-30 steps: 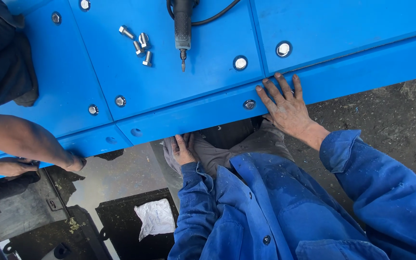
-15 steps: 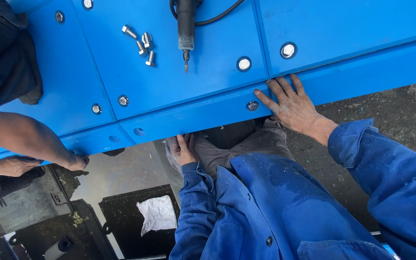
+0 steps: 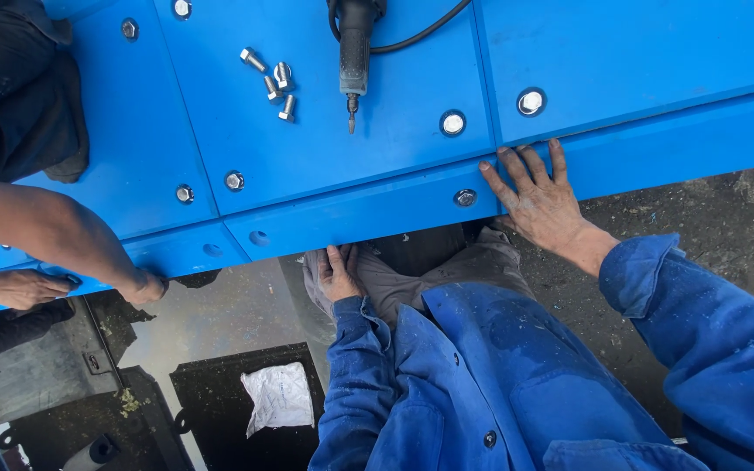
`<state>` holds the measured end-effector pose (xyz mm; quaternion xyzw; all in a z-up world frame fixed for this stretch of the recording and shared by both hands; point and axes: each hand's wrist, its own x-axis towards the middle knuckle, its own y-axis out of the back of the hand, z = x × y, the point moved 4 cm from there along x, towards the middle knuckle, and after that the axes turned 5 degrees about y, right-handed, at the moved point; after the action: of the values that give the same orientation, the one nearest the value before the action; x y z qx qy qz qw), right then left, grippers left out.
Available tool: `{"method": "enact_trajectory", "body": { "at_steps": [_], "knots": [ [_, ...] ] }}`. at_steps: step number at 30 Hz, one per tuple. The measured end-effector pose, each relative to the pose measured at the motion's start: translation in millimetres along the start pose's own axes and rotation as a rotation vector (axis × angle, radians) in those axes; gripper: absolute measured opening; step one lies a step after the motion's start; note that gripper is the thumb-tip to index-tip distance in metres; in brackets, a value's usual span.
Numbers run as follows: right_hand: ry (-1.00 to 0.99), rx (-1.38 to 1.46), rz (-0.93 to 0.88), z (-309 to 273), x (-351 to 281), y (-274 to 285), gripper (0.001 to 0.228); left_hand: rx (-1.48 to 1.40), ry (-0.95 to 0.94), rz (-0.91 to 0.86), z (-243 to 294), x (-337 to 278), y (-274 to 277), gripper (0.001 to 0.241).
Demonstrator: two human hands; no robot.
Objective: The recorder installs and secures bolts onto blue industrial machine panels using an electric screwdriver.
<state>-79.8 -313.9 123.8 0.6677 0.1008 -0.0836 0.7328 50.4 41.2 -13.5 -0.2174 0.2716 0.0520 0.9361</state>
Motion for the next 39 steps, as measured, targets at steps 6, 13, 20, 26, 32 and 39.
{"method": "enact_trajectory", "body": {
  "at_steps": [6, 13, 20, 26, 32, 39],
  "knots": [
    [-0.06, 0.095, -0.048, 14.7, 6.0, 4.1, 0.128, 0.01, 0.019, -0.016, -8.9, -1.4, 6.7, 0.052],
    [0.027, 0.082, -0.089, 21.8, 13.5, -1.3, 0.127, 0.026, 0.033, -0.019, -22.2, 6.4, 2.1, 0.052],
    [-0.062, -0.087, -0.114, 2.0, 14.4, 43.0, 0.106, -0.009, -0.02, 0.04, -9.1, 4.3, 10.0, 0.051],
    [-0.043, 0.391, 0.34, -31.9, 43.9, 93.8, 0.058, -0.039, -0.03, 0.076, -23.9, 9.9, 18.7, 0.047],
    [0.211, 0.493, 0.524, -105.8, 147.1, 169.4, 0.037, -0.054, -0.039, 0.121, -49.6, 25.8, 31.0, 0.041],
    [0.153, 0.498, 0.303, -114.7, 303.8, 164.0, 0.031, -0.07, -0.051, 0.167, -47.1, 24.6, 24.7, 0.04]
  ]
}}
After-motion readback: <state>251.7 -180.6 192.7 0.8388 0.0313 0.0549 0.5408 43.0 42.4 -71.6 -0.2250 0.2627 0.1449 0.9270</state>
